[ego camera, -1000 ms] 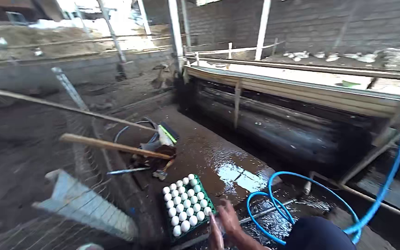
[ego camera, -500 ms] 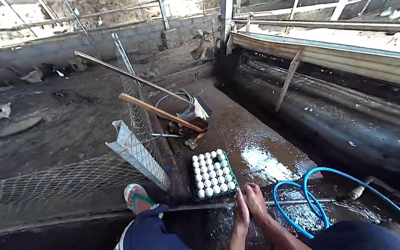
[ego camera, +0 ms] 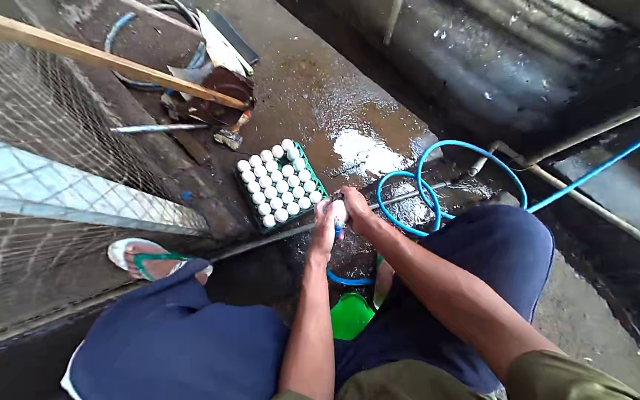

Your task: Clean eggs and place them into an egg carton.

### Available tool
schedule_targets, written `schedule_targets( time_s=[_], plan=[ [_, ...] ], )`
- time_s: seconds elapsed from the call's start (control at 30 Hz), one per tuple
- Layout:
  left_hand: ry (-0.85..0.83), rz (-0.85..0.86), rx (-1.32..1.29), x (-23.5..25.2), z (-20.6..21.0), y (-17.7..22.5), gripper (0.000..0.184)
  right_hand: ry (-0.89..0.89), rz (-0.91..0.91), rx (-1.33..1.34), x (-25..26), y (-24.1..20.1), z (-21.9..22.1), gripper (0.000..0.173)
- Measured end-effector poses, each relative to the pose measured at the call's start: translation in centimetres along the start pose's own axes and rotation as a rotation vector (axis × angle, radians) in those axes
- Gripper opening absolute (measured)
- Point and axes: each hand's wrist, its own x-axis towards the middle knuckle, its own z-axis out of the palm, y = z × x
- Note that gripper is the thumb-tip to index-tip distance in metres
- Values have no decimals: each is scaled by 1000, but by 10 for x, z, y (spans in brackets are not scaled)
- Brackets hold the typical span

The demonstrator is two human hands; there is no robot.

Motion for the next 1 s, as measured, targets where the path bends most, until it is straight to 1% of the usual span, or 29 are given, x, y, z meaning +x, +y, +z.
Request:
schedule_targets(
  time_s=[0.03,0.07,0.1,0.13,0.17,0.2,0.23,0.27,0.33,0.37,0.4,0.43,0.5,0.53,0.57,0.6,0.63,0.7,0.73,0.77,0.8,0.87,0.9,0.93,1.0],
  plan=[
    [49,20,27,1,-2,-1,43,24,-71,-49,-10,3,6,45],
    [72,34,37,1,-3,0,45,41,-169,-143,-21,5,11,45],
    [103,46,36,1,-2,0,47,49,-257,-208,-31,6,15,43],
    [131,50,41,1,0,0,47,54,-299,-220,-34,6,15,41],
    [159,50,54,1,2,-1,44,61,-272,-196,-30,6,14,41],
    [183,54,54,2,5,-5,39,66,-199,-142,-23,6,11,42],
    [194,61,59,2,7,-6,38,81,-122,-89,-19,5,11,43],
    [206,68,93,0,7,-5,40,103,-107,-87,-22,4,15,42],
    [196,73,128,-1,4,2,47,111,-222,-134,-40,4,20,41],
    [200,73,126,-1,3,2,47,101,-265,-131,-43,6,21,40],
    [199,48,125,-1,2,1,47,76,-261,-115,-41,7,19,39],
    [181,11,108,-3,0,1,46,34,-184,-91,-34,4,16,39],
    [178,-47,61,-2,1,1,40,-44,61,-19,-19,-8,9,34],
    [156,-73,22,-3,0,2,36,-47,137,2,-17,-12,7,35],
    [144,-76,-3,-3,-2,2,32,-28,155,47,-19,-14,7,36],
    [154,-59,-27,0,-3,2,30,-5,113,89,-19,-13,7,36],
    [180,-19,-46,3,-4,1,31,9,32,66,-19,-10,9,39],
    [220,71,-41,3,-1,0,39,19,-223,-173,-31,-3,17,41],
    [202,103,-21,-1,0,-1,45,0,-338,-295,-41,-2,20,40],
    [189,107,14,-5,-1,0,48,-44,-413,-374,-46,-2,19,40],
    [178,71,49,-7,-1,1,51,-64,-416,-397,-45,-4,18,39],
    [189,11,108,-3,4,-1,59,-23,-258,-280,-31,-1,15,36],
    [191,12,128,-2,5,-4,60,-9,-171,-217,-25,1,15,38],
    [215,14,150,-2,5,-4,58,-4,-143,-205,-26,2,17,39],
    [288,26,162,-1,4,0,48,-33,-217,-270,-43,1,24,38]
  ],
)
